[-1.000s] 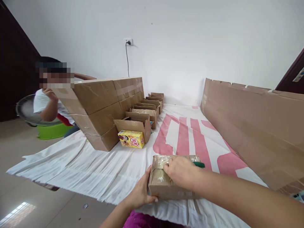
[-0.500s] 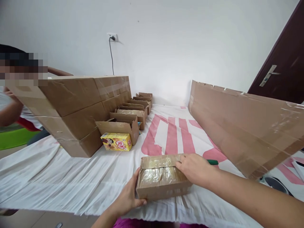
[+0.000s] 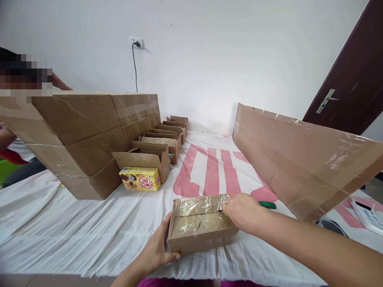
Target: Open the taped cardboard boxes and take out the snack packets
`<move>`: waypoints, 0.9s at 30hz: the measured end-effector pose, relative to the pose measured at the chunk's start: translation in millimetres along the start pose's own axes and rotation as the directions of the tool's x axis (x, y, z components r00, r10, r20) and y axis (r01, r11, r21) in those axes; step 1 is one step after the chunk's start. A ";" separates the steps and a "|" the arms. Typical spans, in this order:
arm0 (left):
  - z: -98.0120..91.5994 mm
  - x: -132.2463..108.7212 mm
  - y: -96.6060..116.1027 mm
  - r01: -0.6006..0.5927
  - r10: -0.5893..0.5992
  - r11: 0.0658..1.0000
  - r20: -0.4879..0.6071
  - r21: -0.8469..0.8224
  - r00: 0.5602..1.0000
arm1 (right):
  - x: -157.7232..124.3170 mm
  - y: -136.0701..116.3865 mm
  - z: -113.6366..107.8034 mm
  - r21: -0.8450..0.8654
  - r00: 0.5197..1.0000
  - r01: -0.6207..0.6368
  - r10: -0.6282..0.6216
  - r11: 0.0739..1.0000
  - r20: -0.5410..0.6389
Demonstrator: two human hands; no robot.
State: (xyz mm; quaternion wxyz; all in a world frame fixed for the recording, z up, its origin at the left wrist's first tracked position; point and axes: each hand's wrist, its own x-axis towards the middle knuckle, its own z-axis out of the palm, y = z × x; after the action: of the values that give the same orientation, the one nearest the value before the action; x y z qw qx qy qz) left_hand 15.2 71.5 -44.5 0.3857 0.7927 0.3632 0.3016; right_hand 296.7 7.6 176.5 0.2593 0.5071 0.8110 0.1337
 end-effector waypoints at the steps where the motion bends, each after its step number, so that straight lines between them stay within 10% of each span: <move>1: -0.1 0.1 -0.3 -0.002 0.002 1.000 0.000 -0.002 1.000 | 1.0 -1.2 -0.3 -0.004 1.000 0.013 -0.014 1.000 -0.018; 23: -0.6 0.7 -0.9 -0.019 0.018 0.999 -0.019 -0.030 1.000 | -11.3 17.2 12.0 -0.032 0.992 -0.083 0.086 0.996 0.088; 27: -1.6 -0.6 1.1 -0.014 0.013 0.998 -0.024 -0.068 1.000 | -24.9 30.7 13.9 0.201 0.989 -0.135 0.144 0.970 -0.031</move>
State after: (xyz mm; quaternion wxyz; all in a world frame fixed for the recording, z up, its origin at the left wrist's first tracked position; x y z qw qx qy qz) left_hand 14.1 71.1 -42.9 0.4062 0.7778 0.3518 0.3260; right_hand 336.3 -1.4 186.8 0.1789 0.5832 0.7882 0.0817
